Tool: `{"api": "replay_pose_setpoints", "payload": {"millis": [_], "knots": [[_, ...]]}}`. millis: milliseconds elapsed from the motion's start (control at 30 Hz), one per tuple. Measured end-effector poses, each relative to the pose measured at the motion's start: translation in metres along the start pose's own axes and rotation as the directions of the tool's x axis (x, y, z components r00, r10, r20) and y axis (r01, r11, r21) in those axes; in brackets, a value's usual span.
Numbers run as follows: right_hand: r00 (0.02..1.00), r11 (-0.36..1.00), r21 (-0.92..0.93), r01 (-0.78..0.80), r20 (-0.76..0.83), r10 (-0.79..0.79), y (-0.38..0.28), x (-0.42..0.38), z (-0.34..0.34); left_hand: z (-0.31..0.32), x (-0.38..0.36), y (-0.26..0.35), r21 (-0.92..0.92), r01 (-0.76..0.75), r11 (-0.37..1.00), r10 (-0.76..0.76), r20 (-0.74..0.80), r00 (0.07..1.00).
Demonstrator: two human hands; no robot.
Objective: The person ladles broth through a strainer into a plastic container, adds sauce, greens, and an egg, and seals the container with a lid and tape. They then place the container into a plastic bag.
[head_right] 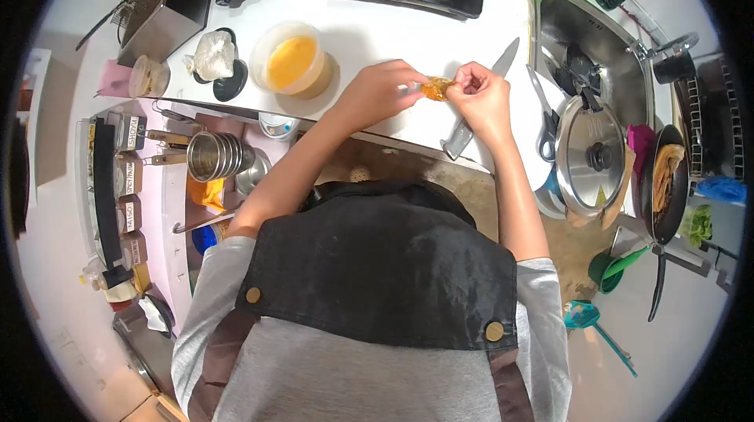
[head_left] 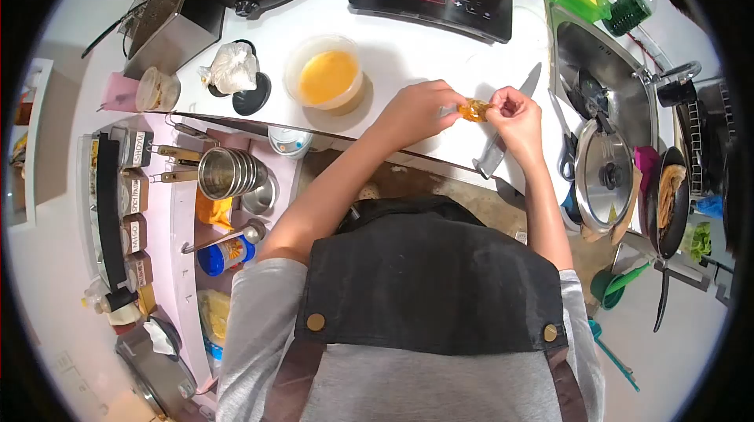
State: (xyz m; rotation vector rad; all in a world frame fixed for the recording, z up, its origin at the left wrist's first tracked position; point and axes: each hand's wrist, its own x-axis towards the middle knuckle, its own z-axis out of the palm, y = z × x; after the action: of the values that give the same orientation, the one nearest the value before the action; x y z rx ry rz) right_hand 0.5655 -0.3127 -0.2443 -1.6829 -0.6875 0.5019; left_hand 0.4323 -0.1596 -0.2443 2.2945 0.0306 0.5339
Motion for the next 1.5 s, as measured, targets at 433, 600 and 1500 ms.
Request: {"api": "replay_pose_setpoints", "payload": {"millis": [433, 600, 1500], "knots": [[0.99, 0.987, -0.14, 0.078, 0.131, -0.059, -0.088, 0.007, -0.01, -0.056, -0.009, 0.044, -0.336, 0.023, 0.942, -0.122, -0.277, 0.953], [0.94, 0.978, 0.071, 0.197, 0.27, -0.209, -0.175, 0.02, 0.028, -0.105, -0.031, 0.045, -0.717, 0.112, 0.688, -0.316, -0.156, 0.936], [0.821, 0.987, 0.149, -0.056, 0.569, -0.039, -0.177, 0.046, 0.202, -0.198, -0.117, -0.025, -0.677, 0.038, 0.735, -0.445, -0.438, 0.781]]}}
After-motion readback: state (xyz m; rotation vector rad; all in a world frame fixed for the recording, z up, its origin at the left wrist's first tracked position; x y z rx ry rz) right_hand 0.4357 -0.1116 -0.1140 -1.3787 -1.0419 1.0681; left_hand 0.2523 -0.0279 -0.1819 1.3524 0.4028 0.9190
